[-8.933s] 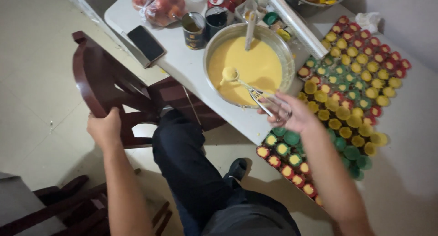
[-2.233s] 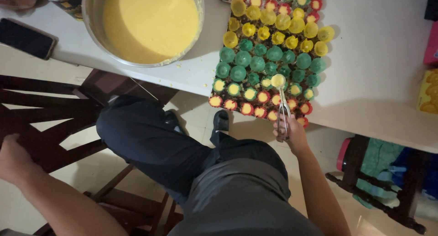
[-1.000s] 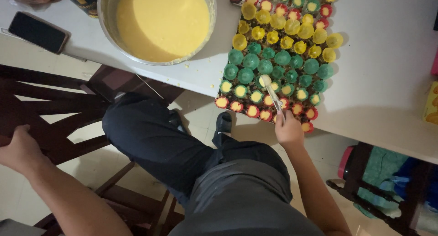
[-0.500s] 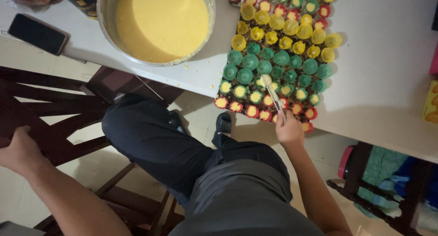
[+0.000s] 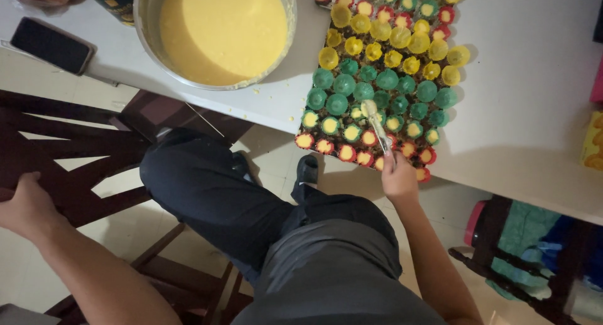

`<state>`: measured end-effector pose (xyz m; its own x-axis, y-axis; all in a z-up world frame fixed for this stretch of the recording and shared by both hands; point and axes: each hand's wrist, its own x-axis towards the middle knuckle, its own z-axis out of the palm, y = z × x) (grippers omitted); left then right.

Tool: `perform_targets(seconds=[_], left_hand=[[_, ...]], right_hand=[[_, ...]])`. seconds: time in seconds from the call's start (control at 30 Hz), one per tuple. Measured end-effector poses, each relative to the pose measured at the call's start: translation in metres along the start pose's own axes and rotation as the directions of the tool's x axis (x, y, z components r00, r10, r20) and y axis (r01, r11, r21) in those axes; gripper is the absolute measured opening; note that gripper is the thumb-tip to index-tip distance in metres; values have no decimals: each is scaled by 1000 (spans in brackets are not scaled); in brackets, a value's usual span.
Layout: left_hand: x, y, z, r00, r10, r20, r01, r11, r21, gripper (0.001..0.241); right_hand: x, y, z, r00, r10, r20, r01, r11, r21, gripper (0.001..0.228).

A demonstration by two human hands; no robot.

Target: Portioning batter into small colorful molds using a scoop.

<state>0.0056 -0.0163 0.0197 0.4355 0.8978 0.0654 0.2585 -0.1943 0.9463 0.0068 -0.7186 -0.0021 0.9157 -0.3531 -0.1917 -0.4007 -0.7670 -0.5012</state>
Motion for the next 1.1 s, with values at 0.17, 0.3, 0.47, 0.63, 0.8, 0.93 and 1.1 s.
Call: perform_targets(seconds=[0.17,0.3,0.47,0.63,0.8,0.93,1.1], left_hand=[[-2,-4,0,999,-31,-21,32,996,78,44],[7,-18,-3,998,31,50,-28,998,-55,45],[10,-25,-1,999,41,21,-40,997,-61,43],[8,-27,-2,986,163,-19,-161,984,82,53],[16,-26,-2,985,167,48,-166,986,-29,56],[14,-26,2,985,173,-21,-174,983,-61,52],[-19,45,12,995,-94,-36,94,996,2,44]], right_hand=[[5,12,2,998,34,50,-39,995,89,42],[6,16,6,998,-1,60,-7,990,141,43],[8,4,0,944,180,276,-278,885,374,49],[14,29,18,928,171,331,-319,823,470,56],[10,14,-10,671,-8,742,-721,228,654,64],[9,-26,-38,662,-244,709,-710,100,697,66],[73,-98,-42,782,-313,538,-132,761,635,60]])
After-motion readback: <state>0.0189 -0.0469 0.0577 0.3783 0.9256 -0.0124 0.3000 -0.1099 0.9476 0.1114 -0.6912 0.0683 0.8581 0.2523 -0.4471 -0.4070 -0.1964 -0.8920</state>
